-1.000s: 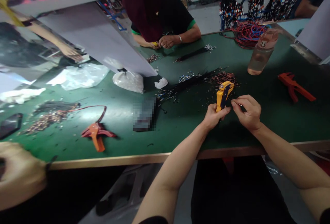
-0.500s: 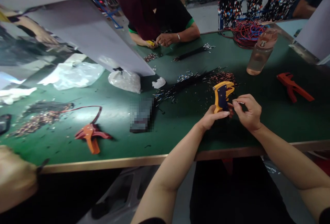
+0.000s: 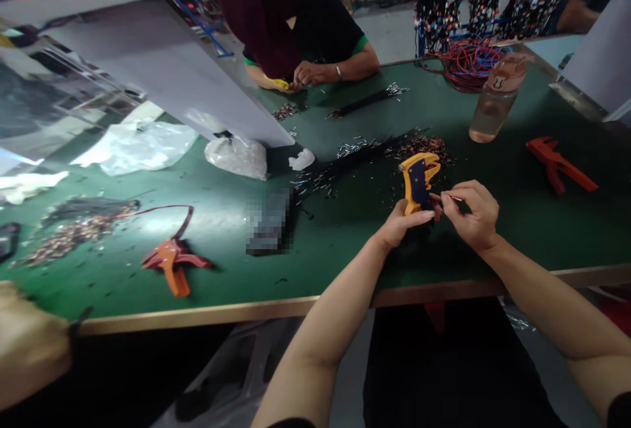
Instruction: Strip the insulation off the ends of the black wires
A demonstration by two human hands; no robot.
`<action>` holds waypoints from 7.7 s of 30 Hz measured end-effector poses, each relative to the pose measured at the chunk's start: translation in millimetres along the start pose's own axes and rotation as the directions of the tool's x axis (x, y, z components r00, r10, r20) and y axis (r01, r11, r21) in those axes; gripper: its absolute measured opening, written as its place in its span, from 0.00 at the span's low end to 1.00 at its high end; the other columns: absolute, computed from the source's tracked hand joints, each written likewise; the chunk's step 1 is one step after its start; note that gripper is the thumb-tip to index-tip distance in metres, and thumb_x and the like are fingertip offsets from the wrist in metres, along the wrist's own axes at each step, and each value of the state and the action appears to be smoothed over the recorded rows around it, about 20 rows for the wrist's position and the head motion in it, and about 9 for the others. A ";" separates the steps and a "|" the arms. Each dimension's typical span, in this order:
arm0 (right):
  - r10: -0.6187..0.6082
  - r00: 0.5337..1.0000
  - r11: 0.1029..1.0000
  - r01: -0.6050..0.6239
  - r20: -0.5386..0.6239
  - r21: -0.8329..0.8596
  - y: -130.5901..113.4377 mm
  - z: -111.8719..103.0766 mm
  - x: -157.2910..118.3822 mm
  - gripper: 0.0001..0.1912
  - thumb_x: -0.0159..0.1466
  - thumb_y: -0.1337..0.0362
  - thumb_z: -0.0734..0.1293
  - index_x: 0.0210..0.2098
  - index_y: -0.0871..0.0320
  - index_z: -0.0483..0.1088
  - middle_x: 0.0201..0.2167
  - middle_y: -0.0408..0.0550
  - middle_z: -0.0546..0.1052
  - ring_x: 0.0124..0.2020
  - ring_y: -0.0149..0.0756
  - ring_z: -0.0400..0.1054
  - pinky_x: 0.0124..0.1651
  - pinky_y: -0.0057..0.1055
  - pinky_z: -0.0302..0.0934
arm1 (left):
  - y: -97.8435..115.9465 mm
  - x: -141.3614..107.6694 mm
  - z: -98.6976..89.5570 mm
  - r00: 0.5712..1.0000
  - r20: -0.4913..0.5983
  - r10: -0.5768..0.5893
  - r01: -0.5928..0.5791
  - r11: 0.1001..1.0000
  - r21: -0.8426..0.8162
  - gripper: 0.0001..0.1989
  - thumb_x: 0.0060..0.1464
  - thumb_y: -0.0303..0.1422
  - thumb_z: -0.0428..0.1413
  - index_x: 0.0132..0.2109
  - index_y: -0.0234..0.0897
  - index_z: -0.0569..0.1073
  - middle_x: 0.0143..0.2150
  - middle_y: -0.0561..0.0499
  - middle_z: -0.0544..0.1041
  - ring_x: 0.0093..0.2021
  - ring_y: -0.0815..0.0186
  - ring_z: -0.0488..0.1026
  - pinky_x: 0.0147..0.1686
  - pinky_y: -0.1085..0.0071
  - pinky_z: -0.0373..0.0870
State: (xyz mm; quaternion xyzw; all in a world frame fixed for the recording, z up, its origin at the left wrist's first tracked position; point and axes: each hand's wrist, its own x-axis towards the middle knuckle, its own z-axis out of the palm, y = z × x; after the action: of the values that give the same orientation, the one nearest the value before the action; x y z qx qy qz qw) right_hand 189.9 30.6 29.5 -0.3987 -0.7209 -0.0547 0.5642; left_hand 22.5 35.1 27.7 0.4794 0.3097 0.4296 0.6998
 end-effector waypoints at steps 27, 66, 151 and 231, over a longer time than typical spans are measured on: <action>-0.088 0.996 0.996 0.088 -0.008 -0.027 -2.1 -0.6 3.4 0.07 0.64 0.69 0.69 0.29 0.54 0.71 0.26 0.43 0.78 0.26 0.32 0.72 0.30 0.32 0.62 | -0.7 1.3 -3.4 0.998 -0.001 0.061 -0.059 0.975 0.212 0.20 0.46 0.48 0.65 0.27 0.33 0.73 0.22 0.51 0.73 0.26 0.68 0.68 0.33 0.69 0.65; 0.750 0.618 0.347 -0.671 0.236 0.655 17.1 5.8 12.6 0.14 0.57 0.54 0.71 0.24 0.54 0.67 0.19 0.37 0.69 0.21 0.28 0.62 0.27 0.27 0.56 | -1.6 -1.4 -11.5 0.966 0.220 -0.138 0.139 0.990 0.011 0.24 0.41 0.42 0.68 0.43 0.31 0.76 0.36 0.43 0.82 0.32 0.61 0.76 0.39 0.64 0.69; 0.197 0.980 0.969 -0.193 -0.012 0.155 6.8 -1.1 4.9 0.06 0.65 0.63 0.69 0.30 0.54 0.73 0.28 0.43 0.76 0.28 0.32 0.70 0.30 0.30 0.64 | -7.8 6.5 -5.8 0.996 -0.088 0.013 -0.032 0.977 -0.210 0.28 0.37 0.38 0.72 0.46 0.33 0.79 0.40 0.44 0.82 0.33 0.65 0.76 0.40 0.67 0.70; 0.739 0.593 0.291 -0.709 0.320 0.642 20.5 9.7 8.8 0.13 0.55 0.54 0.71 0.25 0.54 0.66 0.19 0.38 0.68 0.21 0.28 0.60 0.24 0.26 0.56 | -1.6 -2.1 -12.2 0.989 0.098 -0.113 0.113 0.994 0.006 0.22 0.40 0.41 0.69 0.41 0.31 0.79 0.32 0.46 0.80 0.30 0.63 0.74 0.36 0.65 0.69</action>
State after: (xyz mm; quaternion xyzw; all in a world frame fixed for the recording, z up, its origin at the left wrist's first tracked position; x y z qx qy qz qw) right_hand 195.1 54.1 26.0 -0.4244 -0.4101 0.4831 0.6468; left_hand 11.7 37.9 22.0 0.4818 0.3019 0.3651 0.7372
